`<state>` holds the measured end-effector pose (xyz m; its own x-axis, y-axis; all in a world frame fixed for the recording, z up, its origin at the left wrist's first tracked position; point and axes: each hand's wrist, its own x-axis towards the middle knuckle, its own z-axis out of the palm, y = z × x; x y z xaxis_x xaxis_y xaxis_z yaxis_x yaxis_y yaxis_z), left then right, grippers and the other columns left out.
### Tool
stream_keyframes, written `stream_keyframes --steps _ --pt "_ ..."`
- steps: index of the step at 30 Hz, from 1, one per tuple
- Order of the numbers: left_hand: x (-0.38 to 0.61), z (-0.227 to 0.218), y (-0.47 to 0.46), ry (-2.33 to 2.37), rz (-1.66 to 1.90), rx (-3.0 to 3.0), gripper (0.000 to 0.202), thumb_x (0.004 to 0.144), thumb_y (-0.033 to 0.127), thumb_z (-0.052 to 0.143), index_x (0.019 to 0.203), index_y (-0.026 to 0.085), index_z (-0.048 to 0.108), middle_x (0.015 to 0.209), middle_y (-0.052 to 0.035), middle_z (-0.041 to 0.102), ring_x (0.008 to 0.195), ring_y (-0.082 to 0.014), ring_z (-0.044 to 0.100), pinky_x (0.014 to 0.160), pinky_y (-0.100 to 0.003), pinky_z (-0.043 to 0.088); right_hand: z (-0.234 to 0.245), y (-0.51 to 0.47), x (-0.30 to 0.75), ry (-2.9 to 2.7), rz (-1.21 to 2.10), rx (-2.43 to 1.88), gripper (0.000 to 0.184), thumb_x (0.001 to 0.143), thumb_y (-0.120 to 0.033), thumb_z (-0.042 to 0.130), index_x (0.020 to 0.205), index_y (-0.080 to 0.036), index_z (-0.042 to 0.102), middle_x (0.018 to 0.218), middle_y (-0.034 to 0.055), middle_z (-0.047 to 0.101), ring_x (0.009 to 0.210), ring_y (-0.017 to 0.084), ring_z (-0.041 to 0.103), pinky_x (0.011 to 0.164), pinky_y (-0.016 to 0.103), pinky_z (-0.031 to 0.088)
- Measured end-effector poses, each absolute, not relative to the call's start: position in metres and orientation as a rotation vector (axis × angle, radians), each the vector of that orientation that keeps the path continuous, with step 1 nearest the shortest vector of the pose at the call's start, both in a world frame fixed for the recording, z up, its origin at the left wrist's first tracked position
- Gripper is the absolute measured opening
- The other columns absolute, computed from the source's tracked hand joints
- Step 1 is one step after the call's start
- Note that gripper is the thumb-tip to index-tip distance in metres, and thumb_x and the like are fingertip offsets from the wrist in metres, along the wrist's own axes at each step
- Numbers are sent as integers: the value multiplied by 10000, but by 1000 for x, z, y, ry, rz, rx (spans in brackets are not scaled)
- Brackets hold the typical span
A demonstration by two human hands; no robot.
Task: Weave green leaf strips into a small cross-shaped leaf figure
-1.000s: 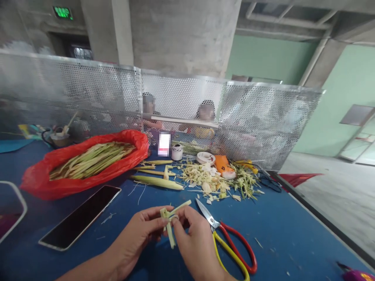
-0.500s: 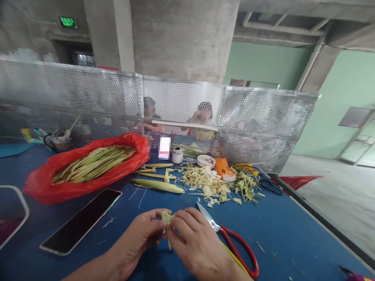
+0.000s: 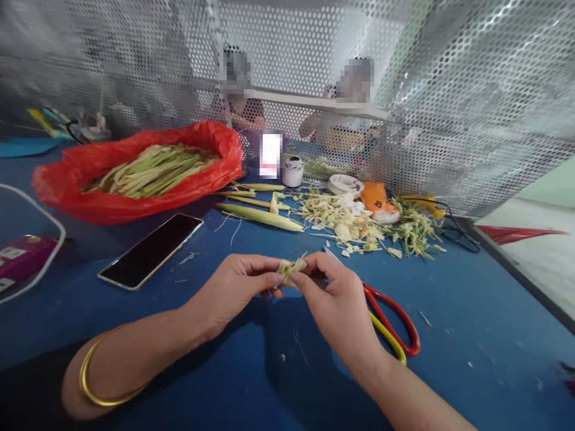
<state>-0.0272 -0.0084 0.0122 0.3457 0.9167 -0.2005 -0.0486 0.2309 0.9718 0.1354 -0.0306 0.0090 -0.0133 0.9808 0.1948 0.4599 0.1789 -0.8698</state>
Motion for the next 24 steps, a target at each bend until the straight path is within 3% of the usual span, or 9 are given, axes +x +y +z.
stream_keyframes --steps 7,13,17,20,24 --pt "-26 7 -9 927 829 1168 216 803 156 618 950 205 769 786 -21 742 628 -83 584 611 -190 431 6 -26 133 -1312 1166 -1394 217 751 -374 650 664 -188 581 618 -14 570 603 133 474 590 278 360" --pt "-23 3 -13 932 876 1183 209 721 139 708 914 183 772 736 -24 737 614 -93 574 609 -201 455 1 -26 129 -1213 1228 -1339 218 732 -328 656 600 -183 561 565 -18 562 582 125 490 597 271 372" --pt "-22 3 -13 977 918 1149 164 718 166 719 870 175 778 727 -23 726 579 -85 550 594 -208 457 -2 -27 127 -1108 1361 -1318 284 735 -404 671 605 -172 572 593 -3 582 563 117 492 583 266 392" --pt "-25 3 -10 1013 930 1039 137 704 197 736 831 168 777 737 -33 722 621 -98 572 619 -214 458 2 -27 128 -1173 1291 -1315 307 768 -448 663 645 -177 585 581 -12 574 580 123 511 613 269 420" --pt "-29 2 -3 1026 941 873 164 683 236 757 830 164 764 757 -44 717 636 -101 578 631 -222 442 14 -28 135 -1328 1131 -1290 245 741 -404 710 842 -188 652 694 9 644 654 155 574 632 283 461"
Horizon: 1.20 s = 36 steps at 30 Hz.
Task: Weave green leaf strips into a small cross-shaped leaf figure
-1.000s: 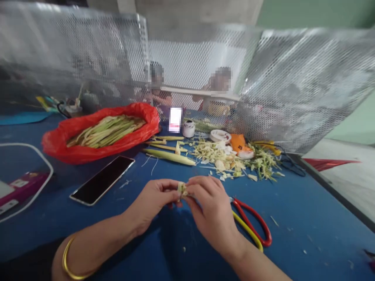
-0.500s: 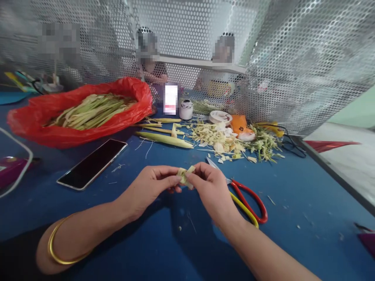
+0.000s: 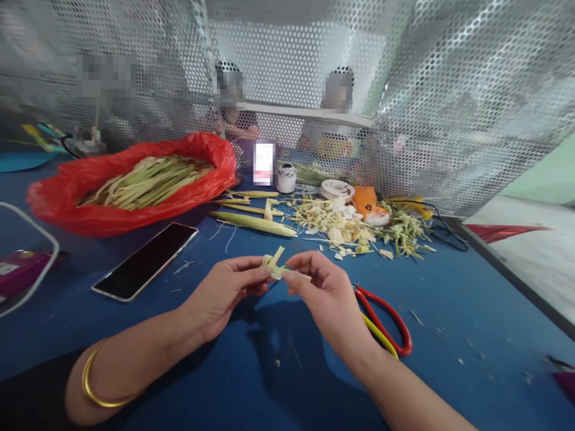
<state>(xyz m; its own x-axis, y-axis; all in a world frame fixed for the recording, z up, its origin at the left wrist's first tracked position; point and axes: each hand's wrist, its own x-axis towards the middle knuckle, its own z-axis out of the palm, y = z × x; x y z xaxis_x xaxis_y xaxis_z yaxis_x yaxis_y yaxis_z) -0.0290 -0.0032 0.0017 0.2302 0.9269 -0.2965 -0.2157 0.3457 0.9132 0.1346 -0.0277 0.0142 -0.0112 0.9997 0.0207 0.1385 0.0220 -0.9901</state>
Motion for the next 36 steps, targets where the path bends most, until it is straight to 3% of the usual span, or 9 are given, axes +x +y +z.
stream_keyframes --steps 3,8,13,18,25,36 --pt "-30 2 -1 1022 930 819 178 680 229 758 840 152 755 733 -41 705 606 -88 558 623 -221 423 22 -28 140 -1467 1042 -1280 236 742 -352 716 910 -188 695 780 37 690 687 173 597 632 293 475" --pt "-29 6 -5 1006 891 852 222 685 224 739 895 151 743 700 -21 682 605 -90 551 607 -220 401 20 -29 140 -1612 770 -1155 91 803 -266 654 775 -205 716 789 33 684 745 177 601 667 292 477" --pt "-27 6 -8 1012 876 952 273 702 255 728 953 156 684 680 -8 675 598 -97 562 591 -224 392 12 -30 132 -1464 944 -1144 80 816 -275 650 815 -204 686 698 2 676 643 146 617 632 273 498" --pt "-24 3 -9 1064 941 1032 217 670 220 748 790 158 578 615 12 637 576 -108 584 593 -236 437 11 -29 131 -1350 953 -1243 128 787 -303 666 733 -188 681 589 -11 625 572 134 577 574 262 480" --pt "-24 1 -9 1108 994 1170 175 671 203 725 741 167 569 641 -6 650 597 -132 611 608 -267 485 9 -28 131 -1282 1046 -1341 178 727 -350 700 786 -182 697 686 18 675 577 136 566 569 276 474" --pt "-26 -2 -10 1121 993 1252 127 696 163 686 754 164 573 653 -1 646 599 -128 607 600 -253 471 10 -28 128 -1239 1157 -1375 158 678 -321 708 661 -170 664 611 -4 617 563 118 521 563 263 442"
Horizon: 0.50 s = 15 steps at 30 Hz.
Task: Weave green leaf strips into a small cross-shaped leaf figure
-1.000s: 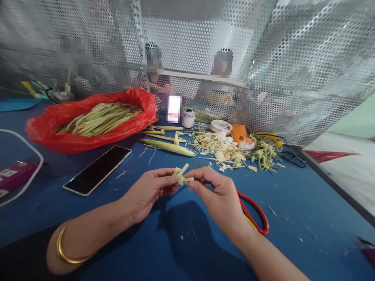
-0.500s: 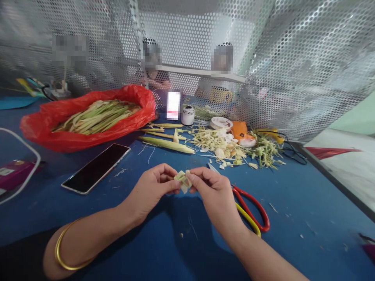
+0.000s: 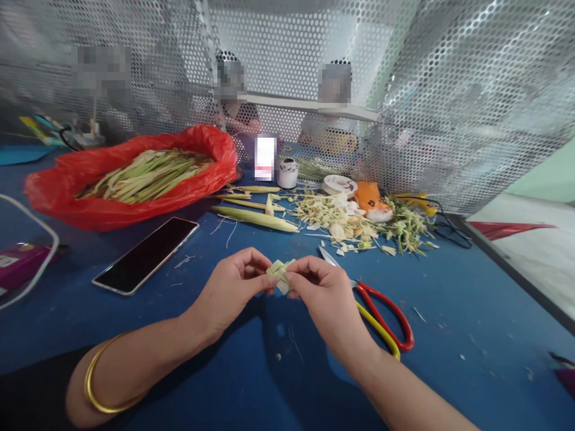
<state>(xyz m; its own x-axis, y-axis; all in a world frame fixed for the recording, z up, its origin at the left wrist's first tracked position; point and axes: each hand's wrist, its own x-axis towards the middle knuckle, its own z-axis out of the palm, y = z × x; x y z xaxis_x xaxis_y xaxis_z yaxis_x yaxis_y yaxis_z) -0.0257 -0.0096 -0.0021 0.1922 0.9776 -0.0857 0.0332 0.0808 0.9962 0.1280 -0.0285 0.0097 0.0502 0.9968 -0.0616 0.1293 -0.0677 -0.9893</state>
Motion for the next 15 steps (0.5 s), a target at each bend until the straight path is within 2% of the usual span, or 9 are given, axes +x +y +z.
stream_keyframes --steps 8,15 --pt "-27 -4 -11 1210 989 1558 115 745 265 676 752 193 586 702 -1 659 636 -137 601 594 -249 450 9 -26 128 -1130 1285 -1372 166 635 -315 739 651 -164 673 583 -10 611 513 105 517 534 257 424" --pt "-29 -3 -15 1295 959 1802 39 786 246 631 773 220 605 686 33 658 646 -121 598 588 -224 401 10 -27 127 -1052 1316 -1397 168 597 -296 746 600 -157 652 526 -17 595 469 95 505 506 249 412"
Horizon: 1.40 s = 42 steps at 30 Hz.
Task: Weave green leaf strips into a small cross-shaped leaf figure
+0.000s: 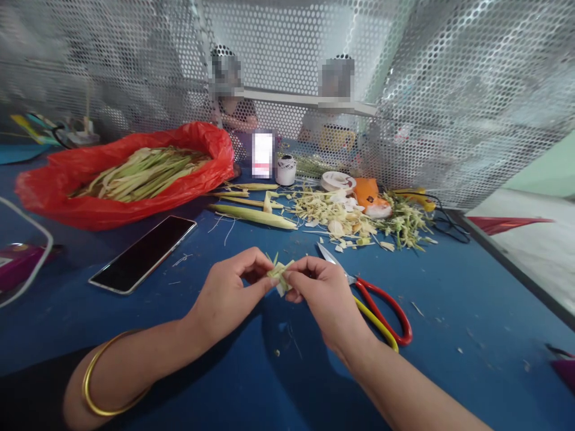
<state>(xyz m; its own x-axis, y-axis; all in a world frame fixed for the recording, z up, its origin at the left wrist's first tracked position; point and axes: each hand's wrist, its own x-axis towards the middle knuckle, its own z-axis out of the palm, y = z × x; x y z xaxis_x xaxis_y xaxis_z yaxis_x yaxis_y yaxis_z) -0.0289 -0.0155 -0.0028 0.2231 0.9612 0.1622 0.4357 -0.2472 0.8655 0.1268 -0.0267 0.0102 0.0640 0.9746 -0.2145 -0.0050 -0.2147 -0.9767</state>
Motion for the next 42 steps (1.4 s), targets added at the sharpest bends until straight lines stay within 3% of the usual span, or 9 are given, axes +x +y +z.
stream_keyframes --steps 12,16,22,29,42 --pt "-28 -4 -16 1278 898 1831 54 782 221 610 827 227 638 728 16 685 690 -145 616 643 -244 423 5 -27 126 -1177 1194 -1450 164 655 -314 707 634 -161 650 562 -9 605 506 107 526 529 255 456" --pt "-27 -6 -13 1294 888 1708 174 746 214 634 919 219 648 712 25 689 652 -140 619 639 -251 451 2 -26 130 -1182 1255 -1432 152 662 -305 709 648 -159 666 543 -14 601 490 102 528 529 248 454" --pt "-26 -9 -10 1254 862 1629 150 751 235 618 875 189 690 715 -7 676 640 -148 611 631 -271 472 2 -25 130 -1185 1228 -1392 138 640 -295 709 642 -160 681 578 -3 630 505 99 521 538 248 444" --pt "-25 -8 -12 1219 877 1566 161 737 201 631 894 187 667 632 33 604 578 -125 588 579 -245 453 4 -22 131 -1204 1275 -1487 130 621 -289 685 610 -160 665 491 -23 572 460 99 500 508 251 412" --pt "-25 -8 -12 1190 844 1627 149 765 179 609 913 195 608 630 50 589 574 -120 601 584 -241 464 -2 -23 125 -957 1350 -1411 234 550 -319 784 612 -150 634 550 -8 614 455 84 501 493 238 408"
